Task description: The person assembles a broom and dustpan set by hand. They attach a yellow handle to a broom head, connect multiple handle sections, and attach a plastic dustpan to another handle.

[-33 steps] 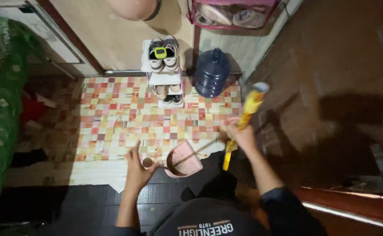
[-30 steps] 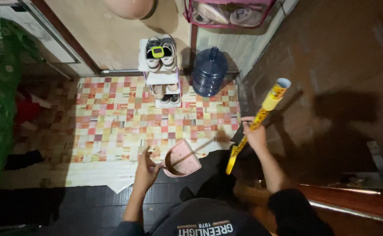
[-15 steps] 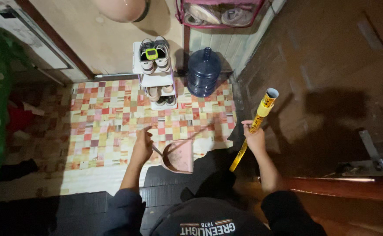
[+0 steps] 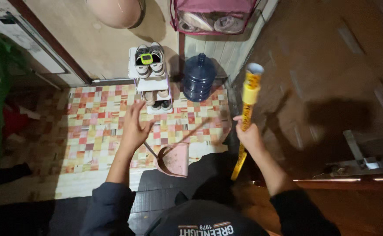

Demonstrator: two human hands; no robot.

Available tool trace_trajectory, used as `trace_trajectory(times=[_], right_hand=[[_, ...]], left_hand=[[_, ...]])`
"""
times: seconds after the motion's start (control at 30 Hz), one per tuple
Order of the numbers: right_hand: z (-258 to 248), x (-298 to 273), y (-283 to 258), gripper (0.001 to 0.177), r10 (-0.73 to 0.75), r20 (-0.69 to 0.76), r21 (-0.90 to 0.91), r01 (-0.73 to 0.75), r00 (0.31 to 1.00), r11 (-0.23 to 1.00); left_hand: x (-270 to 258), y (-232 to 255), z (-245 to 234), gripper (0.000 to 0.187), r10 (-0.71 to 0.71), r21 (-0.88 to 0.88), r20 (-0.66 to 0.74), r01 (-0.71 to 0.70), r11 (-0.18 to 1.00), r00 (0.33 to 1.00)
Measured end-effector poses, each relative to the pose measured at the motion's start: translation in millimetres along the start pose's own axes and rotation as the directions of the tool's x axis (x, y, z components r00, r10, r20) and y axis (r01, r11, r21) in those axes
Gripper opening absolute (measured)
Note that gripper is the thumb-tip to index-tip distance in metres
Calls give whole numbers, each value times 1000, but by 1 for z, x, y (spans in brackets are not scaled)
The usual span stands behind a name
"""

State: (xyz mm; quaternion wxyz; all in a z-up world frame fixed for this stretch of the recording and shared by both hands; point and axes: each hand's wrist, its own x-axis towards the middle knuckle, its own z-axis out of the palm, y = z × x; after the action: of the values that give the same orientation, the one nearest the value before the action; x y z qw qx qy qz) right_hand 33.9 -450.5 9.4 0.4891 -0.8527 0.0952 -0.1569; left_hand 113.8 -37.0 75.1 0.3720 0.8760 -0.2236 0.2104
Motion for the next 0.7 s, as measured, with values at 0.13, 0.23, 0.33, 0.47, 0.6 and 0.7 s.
trace_trajectory(times=[0.13, 0.23, 0.33, 0.47, 0.6, 0.7], right_hand=[[9, -8, -14, 32, 119, 86, -392, -76, 989, 917], [28, -45, 3, 39, -1, 117, -299, 36, 993, 954], [49, -84, 35, 50, 177, 324, -170, -127, 929, 977], [57, -100, 102, 52, -201, 415, -146, 283, 887, 948], [35, -80, 143, 44, -409, 731, 213, 387, 546, 897], [33, -77, 146, 33, 83, 889, -228, 277, 451, 933]], left_hand=[[31, 113, -24, 77, 146, -302, 28, -131, 944, 989], [35, 164, 1, 80, 172, -605, 39, -114, 788, 984], [21, 189, 50, 75, 99, -762, 121, 29, 646, 988], [-16, 220, 104, 46, -109, -881, 309, 328, 341, 945], [-20, 245, 94, 32, 62, -766, 340, 238, 597, 938], [-26, 274, 85, 35, 102, -720, 423, 265, 641, 900]])
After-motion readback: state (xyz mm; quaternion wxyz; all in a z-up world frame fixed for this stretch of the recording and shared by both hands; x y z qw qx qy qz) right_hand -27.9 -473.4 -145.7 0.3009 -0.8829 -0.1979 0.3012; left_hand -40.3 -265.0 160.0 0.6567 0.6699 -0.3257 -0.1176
